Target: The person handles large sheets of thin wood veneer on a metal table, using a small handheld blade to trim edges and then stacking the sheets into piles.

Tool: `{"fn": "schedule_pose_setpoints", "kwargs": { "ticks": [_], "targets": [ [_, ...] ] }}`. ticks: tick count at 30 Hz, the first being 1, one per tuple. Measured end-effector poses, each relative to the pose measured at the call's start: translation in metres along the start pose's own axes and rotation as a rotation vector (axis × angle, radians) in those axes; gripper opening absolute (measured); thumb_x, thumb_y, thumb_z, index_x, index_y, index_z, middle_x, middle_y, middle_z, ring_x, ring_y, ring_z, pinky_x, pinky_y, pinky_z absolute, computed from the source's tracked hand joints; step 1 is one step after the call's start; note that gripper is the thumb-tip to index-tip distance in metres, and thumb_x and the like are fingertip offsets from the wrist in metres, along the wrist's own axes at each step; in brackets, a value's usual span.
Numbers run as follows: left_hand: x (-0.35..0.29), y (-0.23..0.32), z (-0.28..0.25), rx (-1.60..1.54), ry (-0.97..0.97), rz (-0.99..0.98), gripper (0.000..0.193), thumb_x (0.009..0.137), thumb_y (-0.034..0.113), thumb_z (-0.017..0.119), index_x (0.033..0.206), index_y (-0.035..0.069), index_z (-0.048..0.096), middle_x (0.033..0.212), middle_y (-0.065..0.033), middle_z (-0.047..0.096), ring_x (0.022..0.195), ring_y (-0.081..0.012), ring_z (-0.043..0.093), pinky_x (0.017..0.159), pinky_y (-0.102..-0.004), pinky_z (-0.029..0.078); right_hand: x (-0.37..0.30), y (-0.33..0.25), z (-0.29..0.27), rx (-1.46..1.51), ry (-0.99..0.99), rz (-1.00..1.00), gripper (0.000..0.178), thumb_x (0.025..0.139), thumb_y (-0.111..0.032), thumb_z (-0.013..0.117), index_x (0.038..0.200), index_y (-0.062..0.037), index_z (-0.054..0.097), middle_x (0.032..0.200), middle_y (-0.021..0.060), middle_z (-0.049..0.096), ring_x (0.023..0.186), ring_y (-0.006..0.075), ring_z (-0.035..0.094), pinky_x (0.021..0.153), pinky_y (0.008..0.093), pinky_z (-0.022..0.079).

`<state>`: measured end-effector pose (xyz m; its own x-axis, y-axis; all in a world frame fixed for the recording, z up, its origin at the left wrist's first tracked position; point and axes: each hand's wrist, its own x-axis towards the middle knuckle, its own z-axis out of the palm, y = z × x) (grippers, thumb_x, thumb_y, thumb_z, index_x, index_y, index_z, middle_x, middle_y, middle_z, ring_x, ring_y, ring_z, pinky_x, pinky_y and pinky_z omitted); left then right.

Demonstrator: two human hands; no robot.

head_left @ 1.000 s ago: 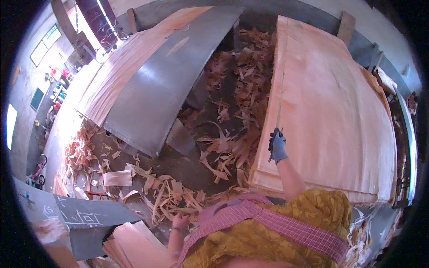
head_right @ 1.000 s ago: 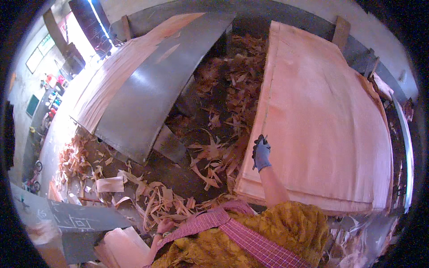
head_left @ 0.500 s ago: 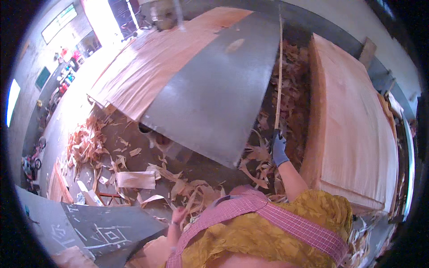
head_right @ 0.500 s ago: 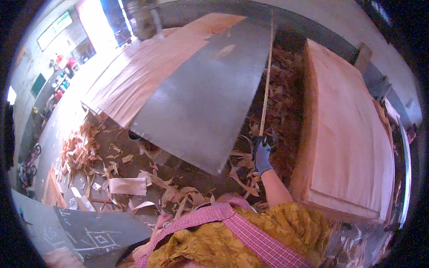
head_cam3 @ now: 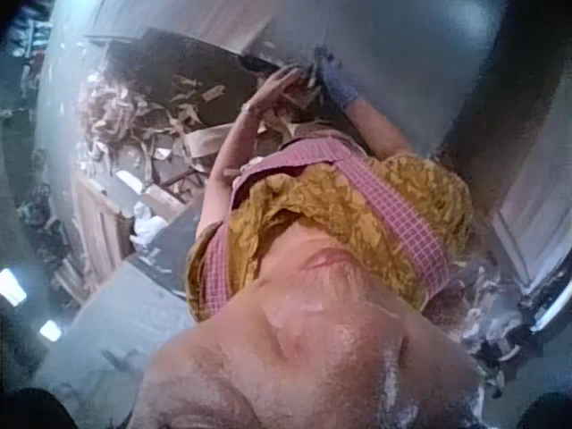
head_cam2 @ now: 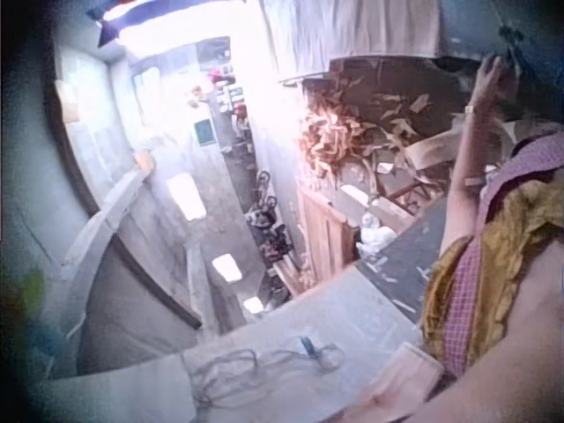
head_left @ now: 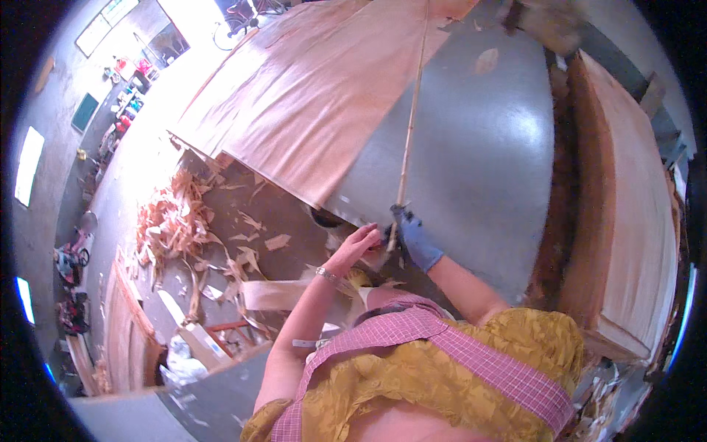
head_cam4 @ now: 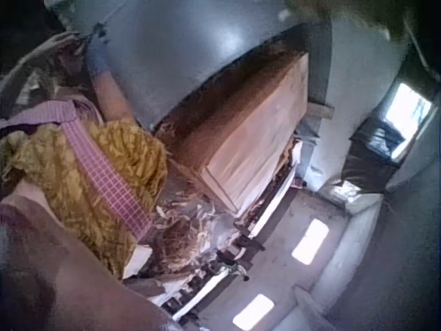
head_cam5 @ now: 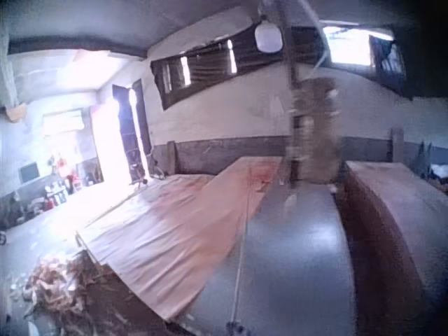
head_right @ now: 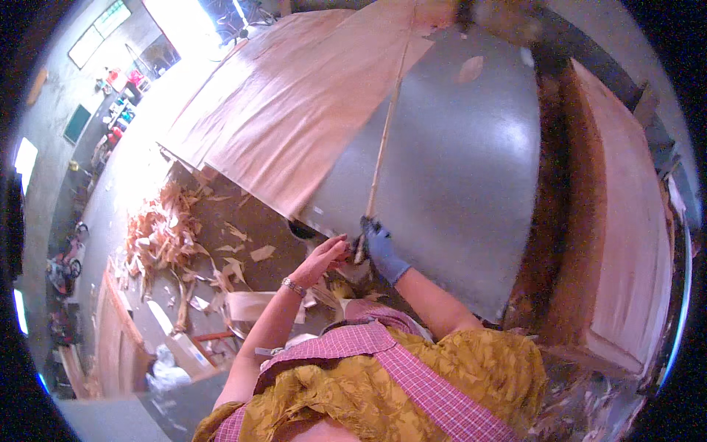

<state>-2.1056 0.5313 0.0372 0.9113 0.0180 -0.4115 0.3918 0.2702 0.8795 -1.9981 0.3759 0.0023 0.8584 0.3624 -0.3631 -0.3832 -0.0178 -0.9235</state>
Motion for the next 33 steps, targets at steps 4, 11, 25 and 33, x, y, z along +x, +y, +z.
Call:
{"fn": "schedule_pose_setpoints", "kwargs": {
  "ticks": [4,11,25,33],
  "targets": [
    [0.025,0.038,-0.114,-0.083,0.039,-0.189,0.042,0.098,0.039,0.053,0.119,0.003,0.059,0.092,-0.0025,0.063,0.073,-0.0081,0.057,0.062,-0.0227,0.048,0.051,0.020,0.094,-0.586,-0.116,-0.338,0.061,0.093,-0.039,0.058,0.140,-0.0040,0.040,0.110,0.0217,0.063,0.096,0.0333,0.063,0.084,0.0413,0.051],
    [0.039,0.112,-0.267,0.279,0.204,-0.276,0.037,0.094,0.043,0.058,0.077,0.011,0.055,0.056,0.0041,0.048,0.040,-0.0078,0.042,0.037,-0.0248,0.034,0.138,-0.042,0.202,-0.996,0.266,-0.327,0.102,0.083,-0.058,0.063,0.141,0.0155,0.023,0.114,0.0344,0.052,0.099,0.0433,0.058,0.084,0.0476,0.049],
    [0.114,0.181,-0.576,0.624,0.012,-0.010,0.040,0.088,0.040,0.068,0.072,0.006,0.055,0.053,0.0021,0.048,0.039,-0.0096,0.046,0.036,-0.0284,0.038,0.223,0.001,0.343,-1.009,0.851,0.102,0.102,0.076,-0.058,0.070,0.142,0.0078,0.029,0.127,0.0279,0.053,0.107,0.0397,0.060,0.090,0.0439,0.049],
    [0.180,0.283,-0.637,0.531,-0.084,-0.120,0.045,0.087,0.045,0.066,0.070,0.006,0.052,0.053,0.0012,0.046,0.040,-0.0104,0.045,0.035,-0.0273,0.038,0.253,-0.003,0.357,-0.990,1.025,0.202,0.064,0.087,-0.041,0.060,0.133,0.0014,0.046,0.118,0.0254,0.061,0.108,0.0373,0.061,0.090,0.0444,0.049]
  ]
}}
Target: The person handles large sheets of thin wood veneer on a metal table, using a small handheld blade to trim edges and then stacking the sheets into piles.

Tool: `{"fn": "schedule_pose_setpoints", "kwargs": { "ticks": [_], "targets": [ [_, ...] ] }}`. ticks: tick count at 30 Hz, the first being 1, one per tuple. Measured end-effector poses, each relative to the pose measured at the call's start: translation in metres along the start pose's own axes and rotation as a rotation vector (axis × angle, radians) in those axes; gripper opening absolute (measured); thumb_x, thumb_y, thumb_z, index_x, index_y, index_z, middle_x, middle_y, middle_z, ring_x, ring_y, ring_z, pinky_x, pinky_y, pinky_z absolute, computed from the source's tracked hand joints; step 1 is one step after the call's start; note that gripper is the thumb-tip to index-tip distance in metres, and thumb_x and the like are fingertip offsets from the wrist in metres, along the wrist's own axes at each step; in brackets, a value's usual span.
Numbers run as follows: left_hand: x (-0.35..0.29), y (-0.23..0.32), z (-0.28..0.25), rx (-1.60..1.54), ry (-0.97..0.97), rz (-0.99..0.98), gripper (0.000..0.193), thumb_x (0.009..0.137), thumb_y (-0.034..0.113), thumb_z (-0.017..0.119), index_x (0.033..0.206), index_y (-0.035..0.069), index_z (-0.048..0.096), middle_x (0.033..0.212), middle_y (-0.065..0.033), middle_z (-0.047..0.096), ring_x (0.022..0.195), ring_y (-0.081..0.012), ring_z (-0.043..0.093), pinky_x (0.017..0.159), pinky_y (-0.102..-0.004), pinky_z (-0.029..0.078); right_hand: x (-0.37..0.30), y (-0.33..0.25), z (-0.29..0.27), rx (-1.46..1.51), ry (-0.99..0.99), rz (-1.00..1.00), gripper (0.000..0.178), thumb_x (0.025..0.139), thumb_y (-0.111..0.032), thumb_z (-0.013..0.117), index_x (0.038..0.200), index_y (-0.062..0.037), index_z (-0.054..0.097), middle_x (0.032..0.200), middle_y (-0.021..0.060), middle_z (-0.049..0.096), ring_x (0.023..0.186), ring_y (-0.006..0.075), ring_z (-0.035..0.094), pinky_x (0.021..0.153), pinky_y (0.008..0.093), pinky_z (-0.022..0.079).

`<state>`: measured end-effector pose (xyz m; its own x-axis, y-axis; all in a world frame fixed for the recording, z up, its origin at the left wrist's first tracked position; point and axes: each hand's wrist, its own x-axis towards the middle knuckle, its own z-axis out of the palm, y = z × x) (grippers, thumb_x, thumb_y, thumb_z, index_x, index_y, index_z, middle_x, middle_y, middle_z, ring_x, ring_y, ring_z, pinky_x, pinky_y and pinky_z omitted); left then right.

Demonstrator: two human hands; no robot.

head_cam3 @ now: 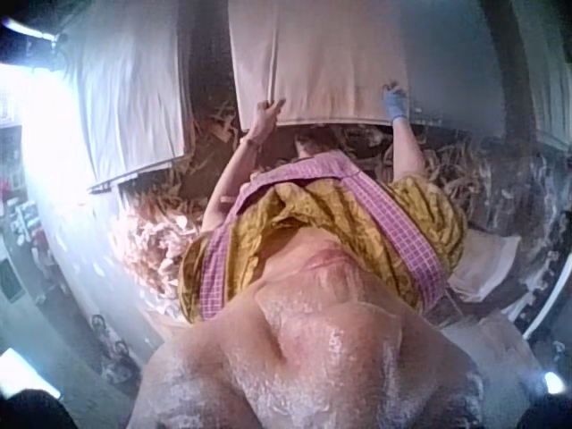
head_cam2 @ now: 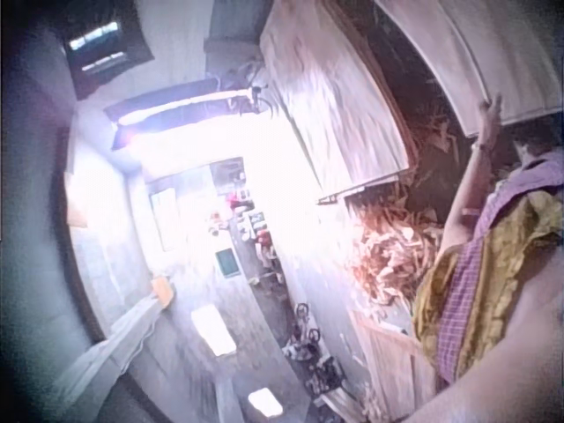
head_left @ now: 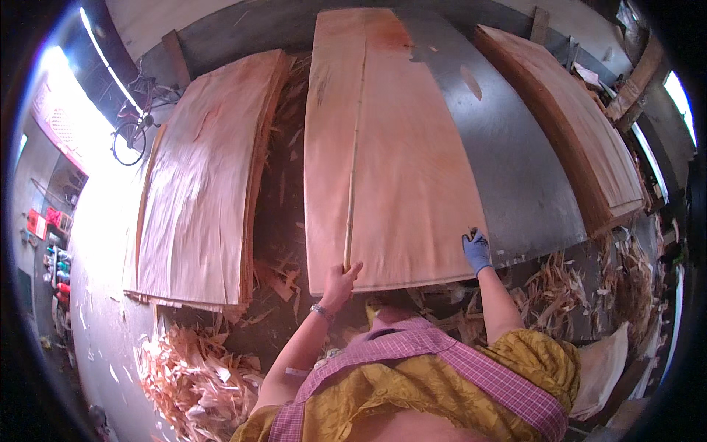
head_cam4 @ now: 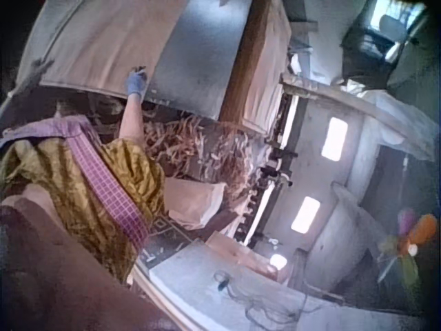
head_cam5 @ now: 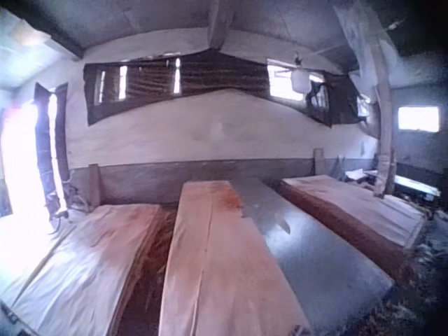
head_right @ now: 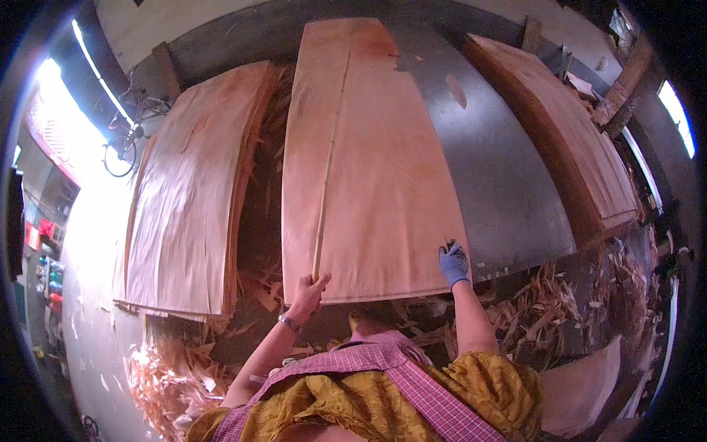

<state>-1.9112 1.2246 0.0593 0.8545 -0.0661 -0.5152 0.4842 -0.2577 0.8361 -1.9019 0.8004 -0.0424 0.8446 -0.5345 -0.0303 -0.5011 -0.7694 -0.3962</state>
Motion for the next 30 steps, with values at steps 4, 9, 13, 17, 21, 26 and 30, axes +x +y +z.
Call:
{"fn": "schedule_pose_setpoints", "kwargs": {
  "ticks": [4,9,13,17,21,26,30],
  "targets": [
    [0.032,0.022,-0.011,0.011,-0.098,0.060,0.047,0.087,0.048,0.065,0.071,0.007,0.052,0.054,0.0012,0.046,0.040,-0.0099,0.046,0.035,-0.0267,0.039,0.004,0.032,0.010,-0.513,0.034,0.137,0.066,0.096,-0.043,0.044,0.131,0.0117,0.043,0.129,0.0317,0.051,0.122,0.0421,0.048,0.097,0.0454,0.044],
    [0.062,0.044,-0.045,0.168,-0.046,0.049,0.047,0.086,0.049,0.066,0.071,0.007,0.052,0.053,0.0007,0.047,0.038,-0.0102,0.048,0.032,-0.0261,0.039,-0.008,-0.001,0.029,-0.403,0.047,0.138,0.035,0.095,-0.028,0.049,0.111,0.0024,0.057,0.113,0.0235,0.060,0.105,0.0382,0.059,0.086,0.0456,0.051],
    [0.085,0.050,-0.068,0.146,-0.053,0.051,0.048,0.086,0.049,0.066,0.070,0.006,0.052,0.053,0.0003,0.049,0.039,-0.0105,0.050,0.033,-0.0265,0.041,-0.024,-0.070,-0.008,-0.429,0.171,0.054,0.022,0.090,-0.019,0.056,0.104,-0.0028,0.058,0.099,0.0181,0.063,0.092,0.0357,0.062,0.072,0.0448,0.053],
    [0.103,0.054,-0.084,0.198,-0.062,0.032,0.047,0.086,0.048,0.066,0.071,0.005,0.053,0.054,-0.0004,0.051,0.040,-0.0108,0.052,0.034,-0.0273,0.042,-0.035,-0.142,-0.053,-0.109,0.178,-0.003,0.031,0.087,-0.028,0.061,0.078,0.0016,0.063,0.080,0.0266,0.065,0.079,0.0373,0.066,0.066,0.0479,0.051],
    [0.128,0.039,-0.106,0.202,-0.091,0.032,0.046,0.086,0.047,0.066,0.071,0.005,0.054,0.054,-0.0010,0.052,0.041,-0.0111,0.053,0.036,-0.0286,0.044,-0.031,-0.184,-0.051,0.230,-0.081,-0.024,0.041,0.084,-0.037,0.066,0.080,0.0042,0.064,0.078,0.0267,0.064,0.078,0.0374,0.067,0.065,0.0444,0.050],
    [0.150,0.018,-0.144,0.174,-0.154,0.089,0.046,0.087,0.046,0.066,0.072,0.004,0.055,0.058,-0.0032,0.055,0.046,-0.0122,0.056,0.043,-0.0291,0.048,-0.057,-0.268,-0.069,0.429,-0.300,0.073,0.039,0.084,-0.041,0.071,0.085,-0.0027,0.065,0.062,0.0005,0.054,0.048,0.0111,0.046,0.045,0.0288,0.041],
    [0.171,0.001,-0.177,0.151,-0.371,0.031,0.043,0.090,0.042,0.065,0.078,0.002,0.051,0.060,-0.0039,0.054,0.046,-0.0124,0.054,0.041,-0.0295,0.046,-0.079,-0.336,-0.080,0.508,-0.311,0.135,0.044,0.078,-0.046,0.078,0.090,-0.0058,0.065,0.060,-0.0027,0.049,0.048,0.0056,0.043,0.041,0.0234,0.036]
  ]
}}
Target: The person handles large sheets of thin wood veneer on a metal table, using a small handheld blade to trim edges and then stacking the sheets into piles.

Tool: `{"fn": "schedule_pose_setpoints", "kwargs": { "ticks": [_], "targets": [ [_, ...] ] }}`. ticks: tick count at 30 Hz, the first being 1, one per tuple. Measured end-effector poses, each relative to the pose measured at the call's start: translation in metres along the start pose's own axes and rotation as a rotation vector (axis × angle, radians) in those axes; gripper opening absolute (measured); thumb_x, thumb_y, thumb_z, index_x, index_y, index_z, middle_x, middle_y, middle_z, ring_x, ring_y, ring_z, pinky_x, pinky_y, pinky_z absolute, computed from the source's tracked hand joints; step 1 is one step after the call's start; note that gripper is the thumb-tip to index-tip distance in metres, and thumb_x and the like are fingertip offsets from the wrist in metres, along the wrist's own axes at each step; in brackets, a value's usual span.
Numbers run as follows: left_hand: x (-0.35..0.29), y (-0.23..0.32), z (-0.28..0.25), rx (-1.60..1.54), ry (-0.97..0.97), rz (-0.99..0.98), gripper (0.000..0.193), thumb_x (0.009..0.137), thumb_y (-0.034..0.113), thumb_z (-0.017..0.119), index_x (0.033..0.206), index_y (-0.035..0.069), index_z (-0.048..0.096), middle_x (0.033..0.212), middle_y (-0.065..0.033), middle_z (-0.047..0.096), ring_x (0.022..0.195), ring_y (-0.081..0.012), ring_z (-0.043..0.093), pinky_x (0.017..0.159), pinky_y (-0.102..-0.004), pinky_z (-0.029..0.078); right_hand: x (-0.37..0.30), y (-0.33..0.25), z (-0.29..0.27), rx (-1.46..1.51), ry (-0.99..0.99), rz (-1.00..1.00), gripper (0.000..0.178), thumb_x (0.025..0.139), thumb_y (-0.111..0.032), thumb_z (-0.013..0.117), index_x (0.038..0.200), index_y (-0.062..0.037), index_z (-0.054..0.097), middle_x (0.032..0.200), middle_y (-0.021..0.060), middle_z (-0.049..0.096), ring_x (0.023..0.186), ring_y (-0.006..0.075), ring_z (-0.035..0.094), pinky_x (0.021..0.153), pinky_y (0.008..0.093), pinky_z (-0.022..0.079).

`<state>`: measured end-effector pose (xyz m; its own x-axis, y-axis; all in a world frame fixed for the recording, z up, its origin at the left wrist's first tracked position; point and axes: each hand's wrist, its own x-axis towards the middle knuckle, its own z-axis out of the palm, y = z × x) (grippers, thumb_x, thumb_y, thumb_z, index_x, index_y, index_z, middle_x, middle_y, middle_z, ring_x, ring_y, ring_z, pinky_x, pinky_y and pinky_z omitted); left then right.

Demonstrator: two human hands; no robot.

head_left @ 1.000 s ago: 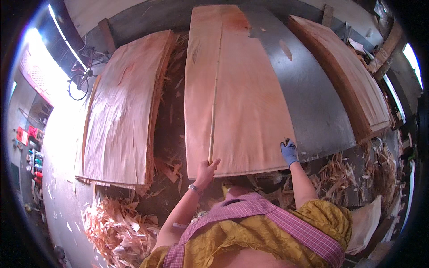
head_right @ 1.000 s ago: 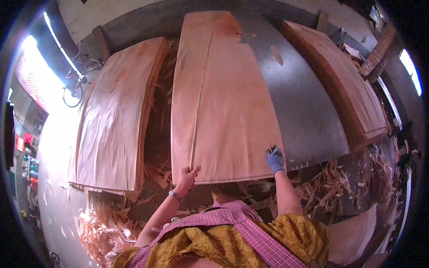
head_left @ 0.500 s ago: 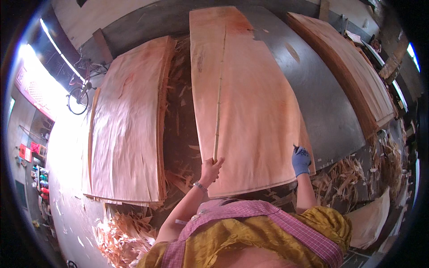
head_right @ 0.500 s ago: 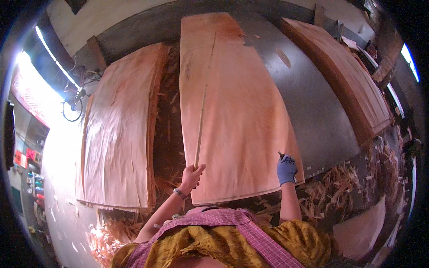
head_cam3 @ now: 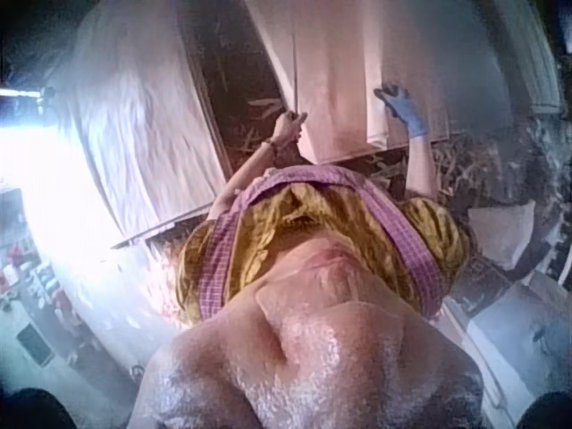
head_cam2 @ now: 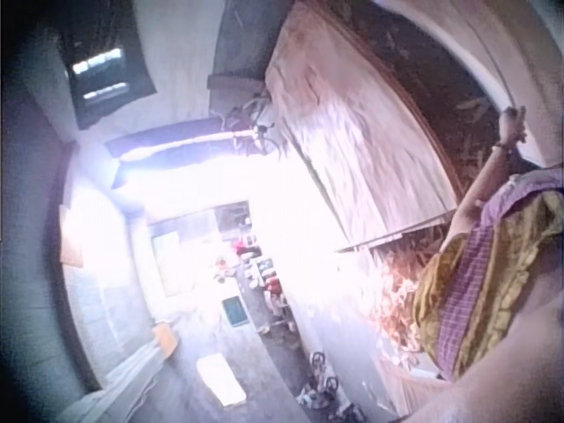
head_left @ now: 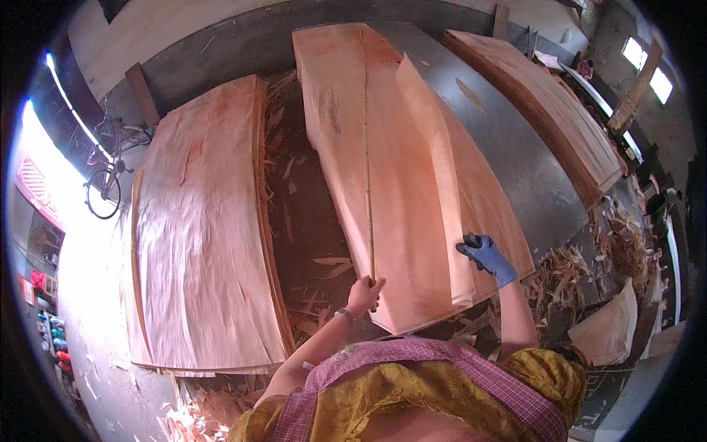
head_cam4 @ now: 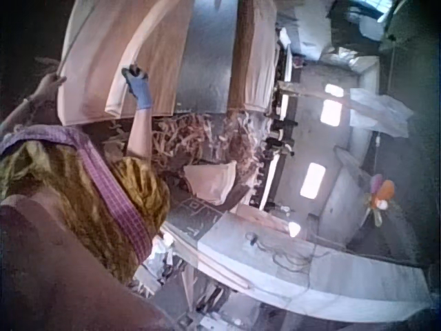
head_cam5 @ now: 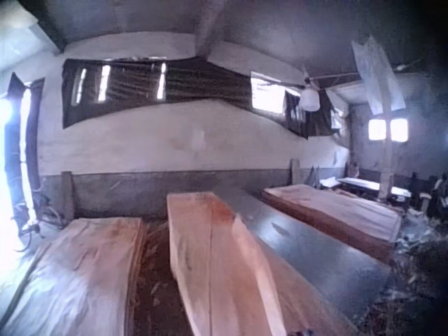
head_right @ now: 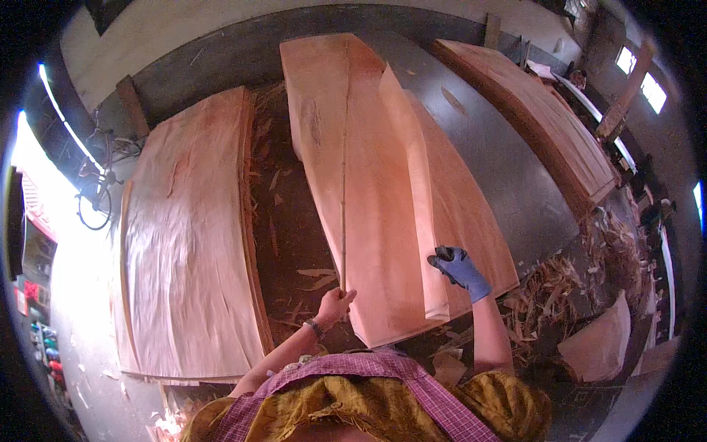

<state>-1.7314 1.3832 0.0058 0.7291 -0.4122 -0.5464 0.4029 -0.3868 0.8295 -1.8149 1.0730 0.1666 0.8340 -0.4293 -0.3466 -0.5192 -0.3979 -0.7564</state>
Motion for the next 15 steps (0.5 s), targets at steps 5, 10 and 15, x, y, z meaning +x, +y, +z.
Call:
{"fn": "schedule_pose_setpoints", "kwargs": {
  "ticks": [5,10,15],
  "targets": [
    [0.024,-0.022,-0.020,-0.146,-0.333,-0.106,0.036,0.091,0.035,0.066,0.091,0.003,0.050,0.070,-0.0063,0.057,0.051,-0.0142,0.057,0.043,-0.0305,0.050,-0.020,-0.040,0.030,-0.016,0.013,0.051,0.059,0.076,-0.047,0.079,0.112,-0.0041,0.062,0.074,0.0001,0.059,0.054,0.0059,0.049,0.047,0.0228,0.041],
    [0.043,-0.026,-0.022,-0.071,-0.581,-0.144,0.037,0.092,0.036,0.062,0.098,0.000,0.053,0.079,-0.0090,0.062,0.057,-0.0169,0.063,0.051,-0.0310,0.055,-0.028,-0.066,0.059,-0.089,-0.012,0.012,0.060,0.081,-0.043,0.075,0.117,0.0026,0.063,0.074,0.0019,0.060,0.052,0.0069,0.049,0.047,0.0238,0.042],
    [0.051,0.010,-0.004,0.482,-0.791,-0.083,0.052,0.083,0.052,0.063,0.099,0.003,0.063,0.074,-0.0100,0.064,0.056,-0.0201,0.065,0.051,-0.0329,0.056,0.000,-0.010,0.068,-0.110,-0.025,-0.039,0.064,0.080,-0.042,0.076,0.121,0.0043,0.060,0.094,0.0079,0.069,0.071,0.0089,0.059,0.061,0.0251,0.049]
  ]
}}
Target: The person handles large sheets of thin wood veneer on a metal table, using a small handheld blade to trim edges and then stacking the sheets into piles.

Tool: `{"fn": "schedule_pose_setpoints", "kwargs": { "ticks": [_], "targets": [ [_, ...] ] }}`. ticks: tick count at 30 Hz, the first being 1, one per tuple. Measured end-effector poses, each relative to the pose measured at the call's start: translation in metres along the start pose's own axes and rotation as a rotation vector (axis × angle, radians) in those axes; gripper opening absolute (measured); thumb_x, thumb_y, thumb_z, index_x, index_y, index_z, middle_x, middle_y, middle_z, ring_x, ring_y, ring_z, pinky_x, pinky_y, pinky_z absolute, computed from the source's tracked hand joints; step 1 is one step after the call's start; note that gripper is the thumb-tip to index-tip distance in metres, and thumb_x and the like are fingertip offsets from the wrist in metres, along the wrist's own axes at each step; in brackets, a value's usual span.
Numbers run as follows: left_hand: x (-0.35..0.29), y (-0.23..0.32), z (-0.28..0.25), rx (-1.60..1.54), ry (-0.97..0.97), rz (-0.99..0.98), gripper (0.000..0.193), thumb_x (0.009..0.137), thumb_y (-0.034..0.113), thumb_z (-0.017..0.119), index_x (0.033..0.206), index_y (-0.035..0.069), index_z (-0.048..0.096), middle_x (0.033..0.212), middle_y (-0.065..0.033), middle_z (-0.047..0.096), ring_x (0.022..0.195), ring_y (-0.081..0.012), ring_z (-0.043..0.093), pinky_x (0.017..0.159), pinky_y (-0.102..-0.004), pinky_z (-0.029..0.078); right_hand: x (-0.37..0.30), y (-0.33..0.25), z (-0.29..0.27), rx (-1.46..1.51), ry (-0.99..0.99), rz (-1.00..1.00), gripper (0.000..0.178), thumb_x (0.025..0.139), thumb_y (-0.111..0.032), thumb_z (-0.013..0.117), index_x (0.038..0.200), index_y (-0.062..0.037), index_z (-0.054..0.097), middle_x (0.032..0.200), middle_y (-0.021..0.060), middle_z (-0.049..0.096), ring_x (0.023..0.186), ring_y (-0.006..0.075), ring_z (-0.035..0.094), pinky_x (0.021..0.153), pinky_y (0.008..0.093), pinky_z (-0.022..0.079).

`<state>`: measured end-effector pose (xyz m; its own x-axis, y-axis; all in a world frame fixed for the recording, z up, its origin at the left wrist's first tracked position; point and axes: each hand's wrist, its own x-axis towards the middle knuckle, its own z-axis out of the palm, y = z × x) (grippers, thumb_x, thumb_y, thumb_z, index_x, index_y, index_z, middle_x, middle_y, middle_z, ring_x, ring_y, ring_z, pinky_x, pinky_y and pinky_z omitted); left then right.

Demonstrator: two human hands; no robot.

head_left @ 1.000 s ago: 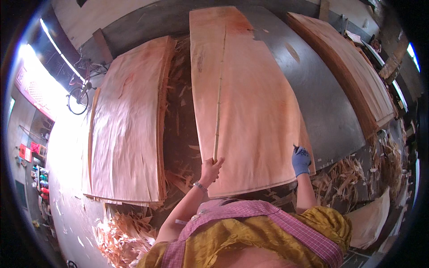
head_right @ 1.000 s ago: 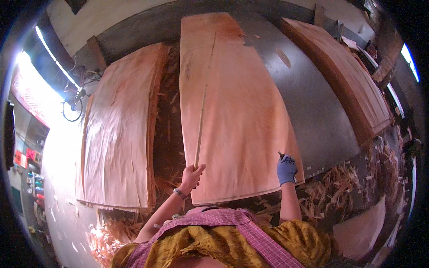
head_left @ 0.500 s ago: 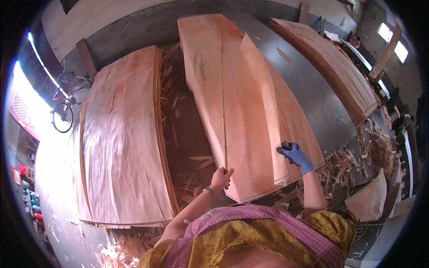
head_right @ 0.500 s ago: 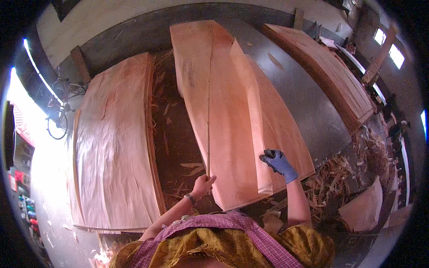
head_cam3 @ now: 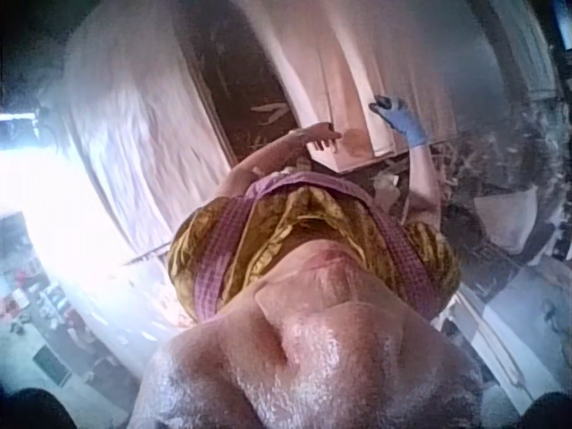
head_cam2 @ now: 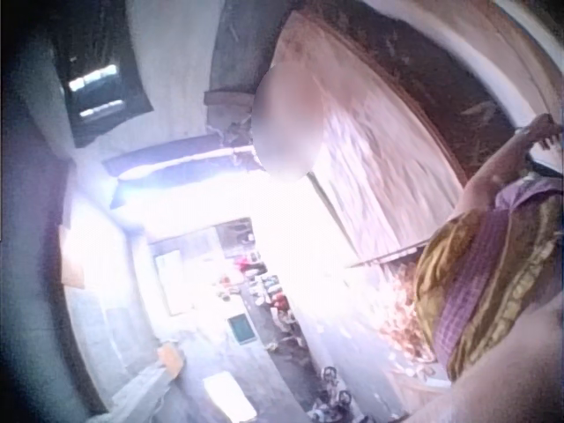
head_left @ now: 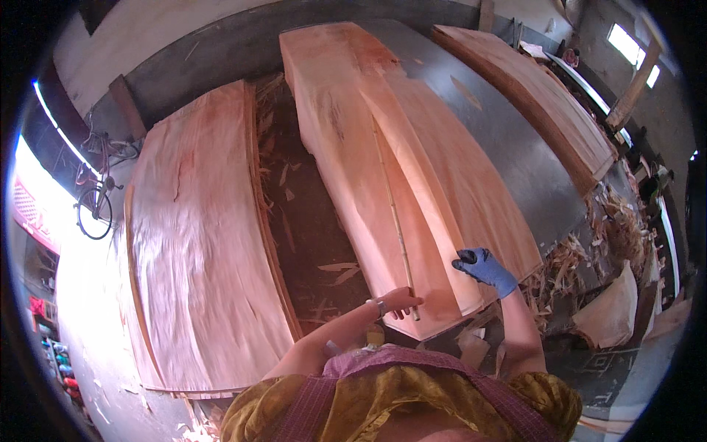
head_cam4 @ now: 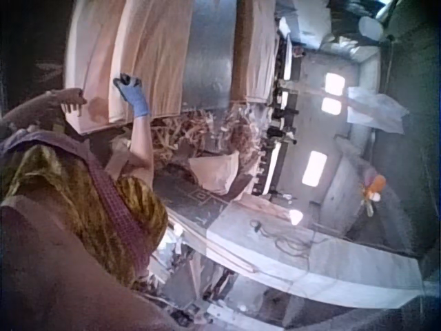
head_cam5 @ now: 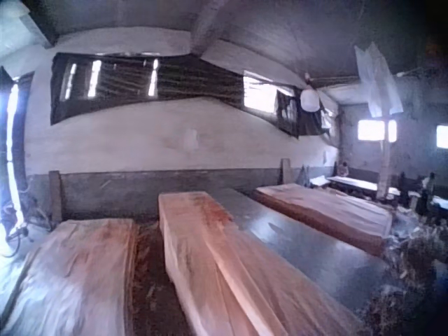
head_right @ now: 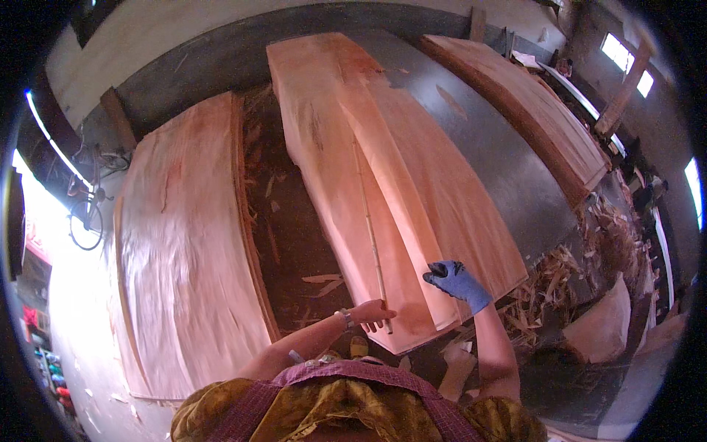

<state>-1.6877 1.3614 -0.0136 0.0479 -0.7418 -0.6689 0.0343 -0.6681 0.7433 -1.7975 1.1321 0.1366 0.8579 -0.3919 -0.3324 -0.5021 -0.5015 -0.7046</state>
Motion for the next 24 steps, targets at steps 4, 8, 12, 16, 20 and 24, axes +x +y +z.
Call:
{"fn": "schedule_pose_setpoints", "kwargs": {
  "ticks": [4,8,12,16,20,24],
  "targets": [
    [0.002,0.035,-0.017,0.536,-0.030,-0.012,0.064,0.082,0.064,0.055,0.104,0.006,0.068,0.082,-0.0163,0.068,0.052,-0.0231,0.065,0.050,-0.0343,0.054,0.019,0.022,0.017,-0.127,0.023,-0.076,0.054,0.081,-0.038,0.075,0.114,0.0043,0.064,0.098,0.0135,0.071,0.080,0.0166,0.067,0.074,0.0305,0.052],
    [0.020,0.041,-0.034,0.992,0.046,0.211,0.064,0.084,0.065,0.051,0.101,0.006,0.070,0.089,-0.0184,0.070,0.083,-0.0294,0.069,0.078,-0.0440,0.053,0.037,0.042,0.044,-0.269,-0.012,-0.115,0.048,0.081,-0.037,0.074,0.110,0.0007,0.066,0.098,0.0163,0.071,0.089,0.0235,0.069,0.081,0.0351,0.052],
    [0.024,0.026,-0.077,0.891,-0.111,0.389,0.061,0.089,0.061,0.047,0.093,0.004,0.068,0.087,-0.0203,0.068,0.086,-0.0381,0.066,0.078,-0.0520,0.049,0.047,0.019,0.050,-0.291,-0.159,-0.033,0.039,0.082,-0.037,0.072,0.099,-0.0017,0.070,0.081,0.0113,0.070,0.075,0.0197,0.067,0.070,0.0327,0.051],
    [-0.007,0.030,-0.185,0.365,-0.331,0.161,0.038,0.092,0.042,0.056,0.098,0.005,0.062,0.080,-0.0090,0.067,0.065,-0.0176,0.063,0.059,-0.0348,0.052,0.059,0.005,0.032,-0.034,-0.136,0.165,0.028,0.083,-0.032,0.070,0.088,-0.0045,0.071,0.064,0.0032,0.061,0.055,0.0128,0.056,0.053,0.0280,0.046],
    [-0.016,-0.009,-0.339,0.313,-0.127,0.238,0.035,0.091,0.040,0.059,0.098,0.005,0.063,0.079,-0.0049,0.064,0.067,-0.0097,0.059,0.058,-0.0259,0.049,0.117,-0.021,0.043,-0.017,0.181,0.346,0.025,0.086,-0.031,0.065,0.085,-0.0070,0.070,0.065,0.0047,0.062,0.054,0.0170,0.058,0.055,0.0321,0.047],
    [-0.024,-0.019,-0.484,0.307,-0.032,0.270,0.033,0.093,0.038,0.058,0.101,0.006,0.061,0.082,-0.0031,0.061,0.073,-0.0083,0.058,0.062,-0.0236,0.049,0.202,-0.050,0.070,-0.604,0.304,0.284,0.032,0.090,-0.038,0.057,0.090,-0.0088,0.070,0.076,0.0088,0.069,0.067,0.0298,0.064,0.066,0.0418,0.050]
  ]
}}
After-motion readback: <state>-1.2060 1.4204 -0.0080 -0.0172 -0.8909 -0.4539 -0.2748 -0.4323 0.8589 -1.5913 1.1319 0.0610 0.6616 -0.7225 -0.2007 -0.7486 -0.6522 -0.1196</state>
